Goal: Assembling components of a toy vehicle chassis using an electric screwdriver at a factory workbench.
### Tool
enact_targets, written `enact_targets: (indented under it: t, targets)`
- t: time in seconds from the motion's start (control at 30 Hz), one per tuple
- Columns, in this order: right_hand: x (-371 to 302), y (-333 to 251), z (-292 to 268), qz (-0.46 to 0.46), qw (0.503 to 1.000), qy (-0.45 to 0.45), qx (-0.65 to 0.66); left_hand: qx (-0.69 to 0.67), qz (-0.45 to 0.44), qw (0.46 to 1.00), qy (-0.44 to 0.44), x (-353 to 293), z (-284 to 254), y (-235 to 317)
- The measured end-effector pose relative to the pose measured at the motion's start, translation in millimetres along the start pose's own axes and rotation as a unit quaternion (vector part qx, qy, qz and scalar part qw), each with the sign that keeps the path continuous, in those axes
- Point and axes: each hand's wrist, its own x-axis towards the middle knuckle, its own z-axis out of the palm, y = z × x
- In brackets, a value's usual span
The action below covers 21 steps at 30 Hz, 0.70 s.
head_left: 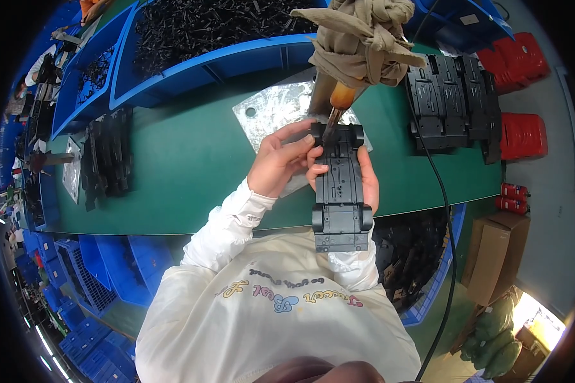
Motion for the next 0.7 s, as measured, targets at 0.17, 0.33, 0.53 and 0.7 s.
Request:
enact_targets:
  t: [0.17,0.33,0.53,0.7]
  targets:
    - [-0.2,0.6,-0.2,0.001,1.000,0.002,0.004,0.000,-0.003,1.000,0.003,-1.2,0.5,1.7]
    - [0.1,-0.7,-2.5,0.001,1.000,0.002,0.007,0.009,-0.013,1.000,-0.003,-0.8,-1.9,2.2]
    - [0.1,0.2,-3.1,0.000,1.000,-0.001,0.012,0.005,-0.004,1.000,0.012,-3.0,3.6,3.6]
    - [1.5,-0.6,-4.9,-0.009,1.000,0.000,0.004,0.002,-0.003,1.000,-0.004,1.2,-2.8,0.4]
